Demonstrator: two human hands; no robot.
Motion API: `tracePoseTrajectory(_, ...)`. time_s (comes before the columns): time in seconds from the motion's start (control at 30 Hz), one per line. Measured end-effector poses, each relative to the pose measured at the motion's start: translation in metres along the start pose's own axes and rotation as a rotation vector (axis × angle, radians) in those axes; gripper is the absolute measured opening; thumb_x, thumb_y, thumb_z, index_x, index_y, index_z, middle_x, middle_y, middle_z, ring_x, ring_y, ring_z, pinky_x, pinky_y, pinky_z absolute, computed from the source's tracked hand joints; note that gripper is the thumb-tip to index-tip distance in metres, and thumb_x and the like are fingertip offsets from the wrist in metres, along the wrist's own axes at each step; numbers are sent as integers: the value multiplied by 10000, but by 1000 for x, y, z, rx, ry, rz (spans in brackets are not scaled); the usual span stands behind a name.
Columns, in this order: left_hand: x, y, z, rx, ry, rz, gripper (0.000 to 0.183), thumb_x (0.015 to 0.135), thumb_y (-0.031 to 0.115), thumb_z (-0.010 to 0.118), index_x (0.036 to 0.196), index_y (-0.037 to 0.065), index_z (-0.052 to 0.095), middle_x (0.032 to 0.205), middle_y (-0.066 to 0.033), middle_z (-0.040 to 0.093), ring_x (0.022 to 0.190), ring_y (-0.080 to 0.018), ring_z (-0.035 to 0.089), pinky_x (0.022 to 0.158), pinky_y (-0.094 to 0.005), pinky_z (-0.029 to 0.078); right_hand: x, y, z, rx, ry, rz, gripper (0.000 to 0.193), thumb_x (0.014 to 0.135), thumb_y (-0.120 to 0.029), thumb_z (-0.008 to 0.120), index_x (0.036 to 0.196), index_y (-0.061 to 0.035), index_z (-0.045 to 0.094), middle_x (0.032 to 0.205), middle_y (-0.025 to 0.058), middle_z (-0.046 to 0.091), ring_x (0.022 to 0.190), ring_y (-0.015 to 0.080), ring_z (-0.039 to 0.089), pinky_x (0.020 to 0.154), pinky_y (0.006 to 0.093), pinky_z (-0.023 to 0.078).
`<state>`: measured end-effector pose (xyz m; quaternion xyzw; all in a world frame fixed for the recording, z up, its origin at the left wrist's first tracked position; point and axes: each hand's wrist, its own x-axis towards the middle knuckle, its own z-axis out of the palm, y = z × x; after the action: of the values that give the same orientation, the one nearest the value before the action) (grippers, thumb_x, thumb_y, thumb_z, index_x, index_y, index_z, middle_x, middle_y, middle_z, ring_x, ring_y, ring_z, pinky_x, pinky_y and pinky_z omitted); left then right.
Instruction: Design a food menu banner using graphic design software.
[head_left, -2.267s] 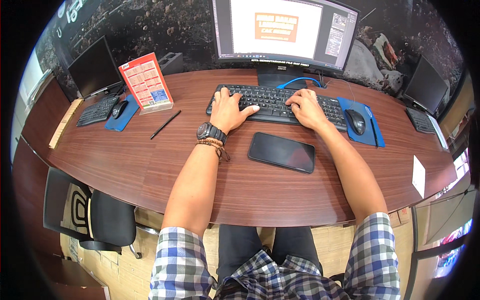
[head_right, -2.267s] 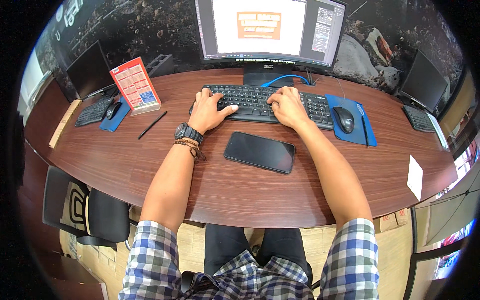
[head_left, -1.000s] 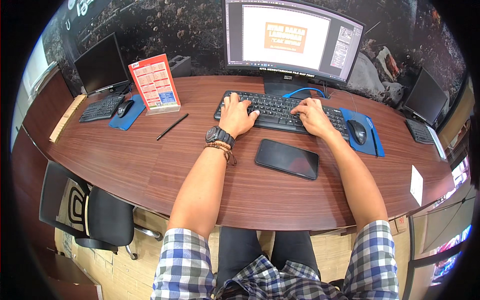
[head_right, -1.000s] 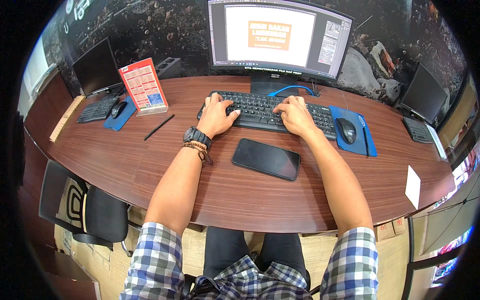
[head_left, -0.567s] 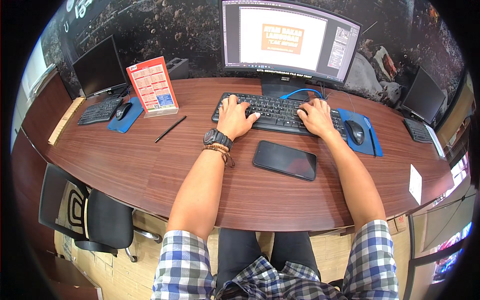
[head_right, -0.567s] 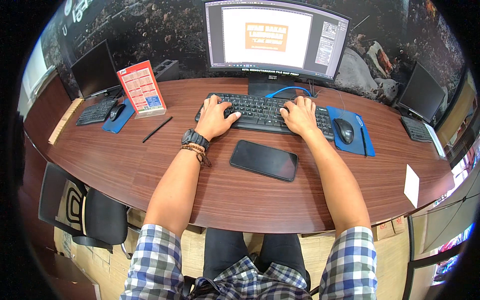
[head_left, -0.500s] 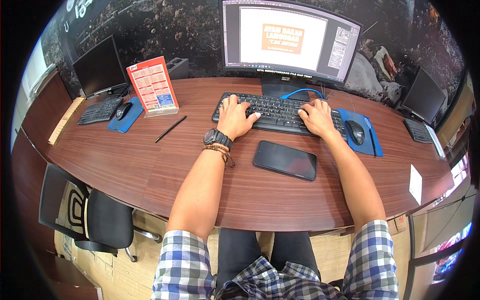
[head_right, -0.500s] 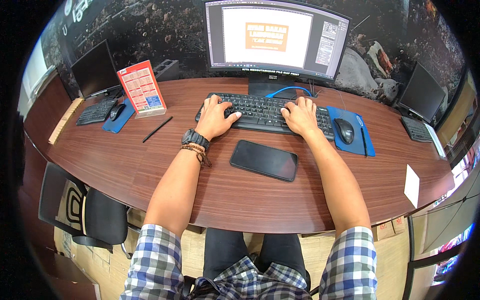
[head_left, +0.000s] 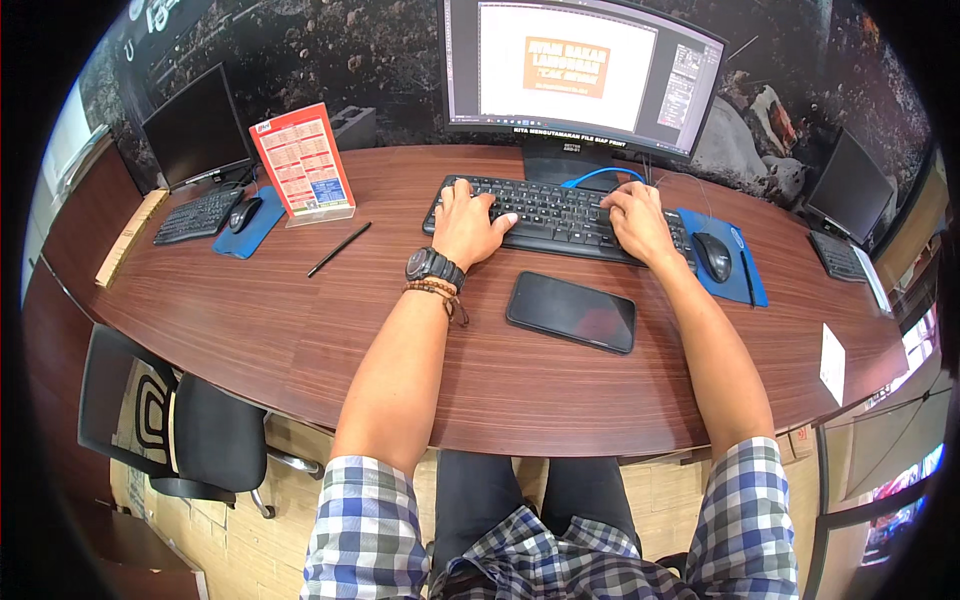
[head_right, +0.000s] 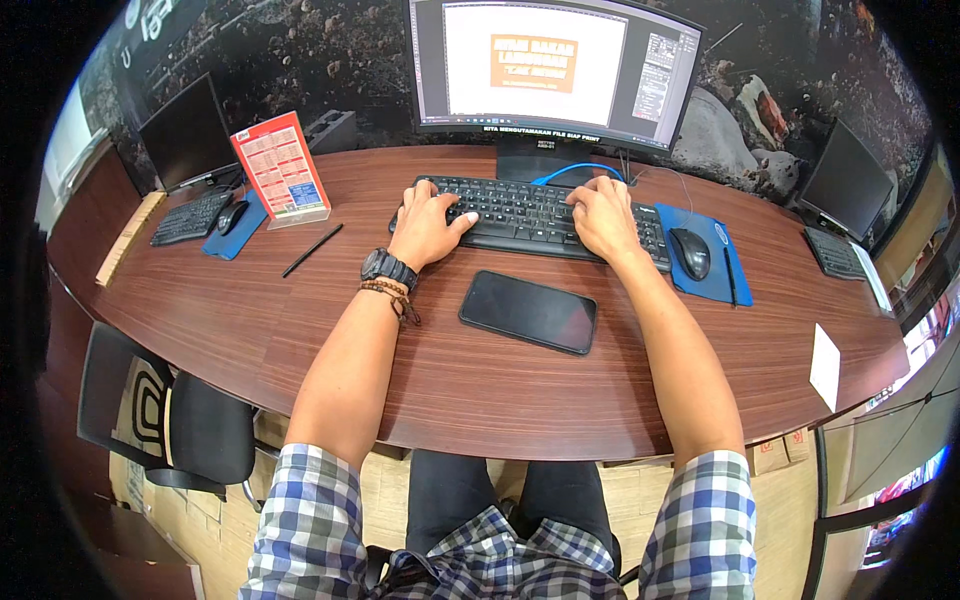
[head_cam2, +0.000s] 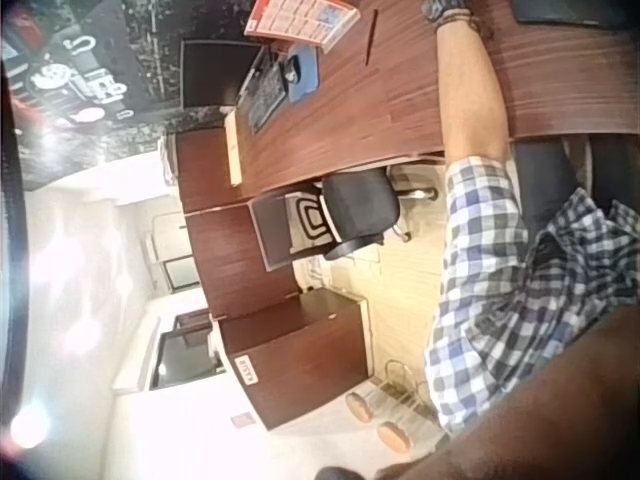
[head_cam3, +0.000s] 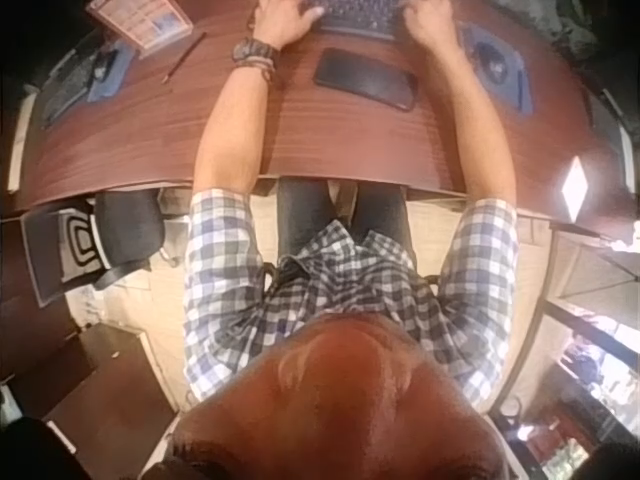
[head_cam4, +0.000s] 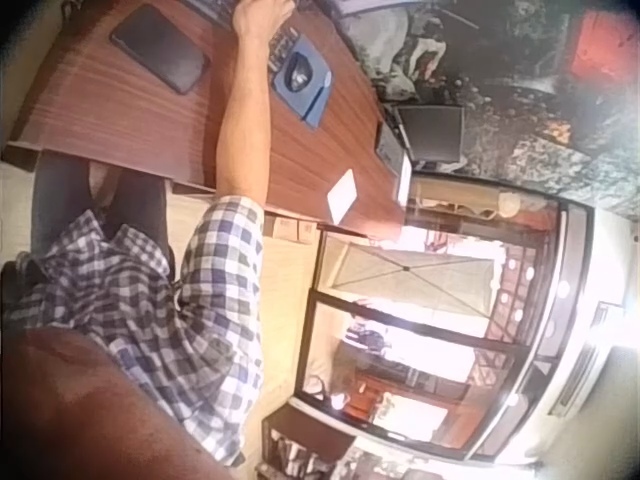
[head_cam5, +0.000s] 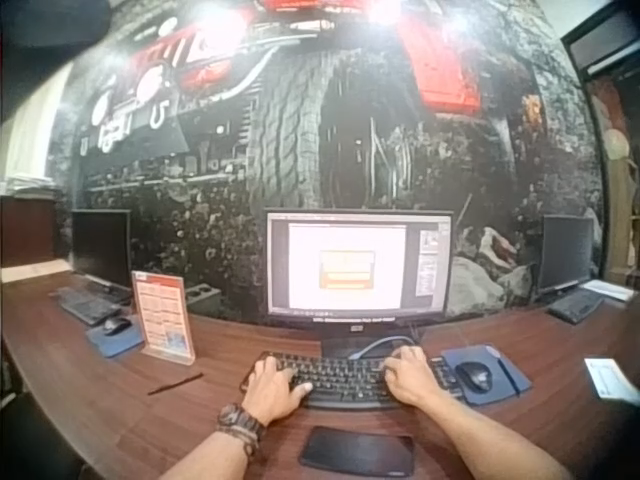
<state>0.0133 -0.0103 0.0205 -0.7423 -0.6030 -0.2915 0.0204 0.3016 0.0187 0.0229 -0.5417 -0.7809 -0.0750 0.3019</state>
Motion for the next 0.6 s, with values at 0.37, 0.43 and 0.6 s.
tracePoseTrajectory(0.37, -1, -3, 2, 5, -12, 0, 548, 882, 475, 672, 1211, 37, 679, 1273, -212, 502, 1224, -374, 446, 1022, -499, 413, -3, -28, 8, 141, -1, -129, 170, 927, -129, 554, 1028, -89, 685, 1130, 117, 570, 1189, 331, 449, 1050, 429, 381)
tracePoseTrajectory(0.43, 0, -1, 1, 4, -19, -3, 551, 883, 475, 670, 1215, 36, 678, 1279, -212, 500, 1228, -374, 445, 1024, -500, 413, -6, -26, 8, 17, -99, -109, 173, 932, -163, 552, 1006, -87, 688, 1138, 124, 568, 1196, 339, 449, 1058, 431, 374)
tracePoseTrajectory(0.6, -3, 6, -6, 72, -63, -66, 602, 865, 500, 689, 1228, 20, 661, 1312, -226, 470, 1244, -394, 423, 1018, -526, 413, -4, -29, -7, -8, -49, -63, 165, 889, -167, 585, 962, -75, 701, 1150, 127, 594, 1207, 343, 472, 1049, 445, 409)
